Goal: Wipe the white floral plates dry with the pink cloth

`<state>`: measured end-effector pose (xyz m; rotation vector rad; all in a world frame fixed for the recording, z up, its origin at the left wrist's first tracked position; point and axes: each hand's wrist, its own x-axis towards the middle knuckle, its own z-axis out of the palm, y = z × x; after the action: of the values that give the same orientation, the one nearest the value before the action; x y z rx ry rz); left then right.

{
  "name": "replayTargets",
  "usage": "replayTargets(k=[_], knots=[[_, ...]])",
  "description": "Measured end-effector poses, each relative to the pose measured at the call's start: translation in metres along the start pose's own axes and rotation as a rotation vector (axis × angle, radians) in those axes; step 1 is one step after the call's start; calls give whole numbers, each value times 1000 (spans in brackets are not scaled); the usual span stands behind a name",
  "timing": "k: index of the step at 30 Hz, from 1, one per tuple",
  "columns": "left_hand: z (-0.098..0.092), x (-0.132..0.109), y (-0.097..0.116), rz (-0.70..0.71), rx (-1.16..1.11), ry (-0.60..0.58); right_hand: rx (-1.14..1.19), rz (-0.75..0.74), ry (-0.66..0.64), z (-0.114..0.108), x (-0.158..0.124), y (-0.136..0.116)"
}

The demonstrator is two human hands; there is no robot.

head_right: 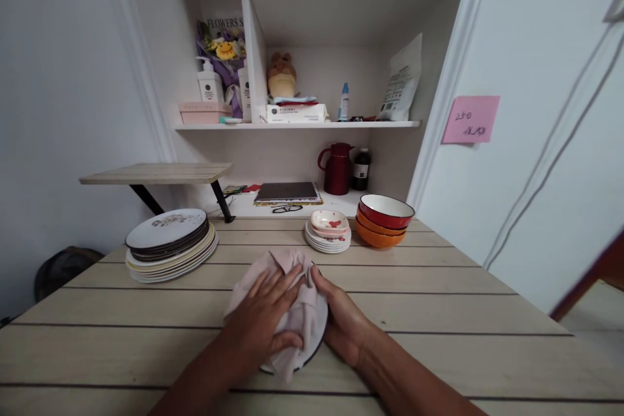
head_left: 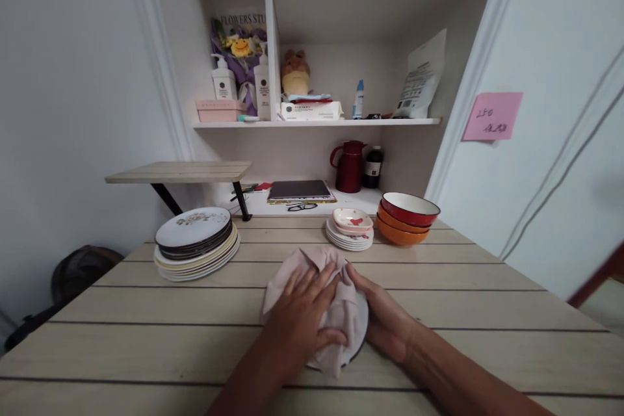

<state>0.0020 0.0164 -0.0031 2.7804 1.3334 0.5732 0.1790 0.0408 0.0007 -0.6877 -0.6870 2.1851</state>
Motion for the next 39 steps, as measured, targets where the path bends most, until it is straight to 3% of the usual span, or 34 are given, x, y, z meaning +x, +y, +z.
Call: replayTargets(k=[4,8,14,17,21,25,29,32,36,39], knots=[[-9,-2,-15,-275,28,111,-10,15,-7,3,-1,1],[-14,-11,-29,-582,-195,235,-53,32,63,5,-5,4],[-15,-7,-22,-684,-565,425,-63,-52,39,9,-9,8],[-13,-2,-17,-725,-748,532,-79,-122,87,13,-9,8],[-10,0,-14,-798,-1072,543,-68,-154,143,16,-8,9],[-4,3,-9,-891,-1193,556,-32,-145,220,15,-7,9],[4,7,-3,-878,-1192,533,37,-170,310,7,-1,4],[2,7,-5,-867,-1021,543,115,-200,359,0,6,-2],[-16,0,-17,-998,-499,751,147,-189,421,-4,10,-7],[-27,-5,-25,-1004,-360,872,76,-154,504,-3,11,-5]])
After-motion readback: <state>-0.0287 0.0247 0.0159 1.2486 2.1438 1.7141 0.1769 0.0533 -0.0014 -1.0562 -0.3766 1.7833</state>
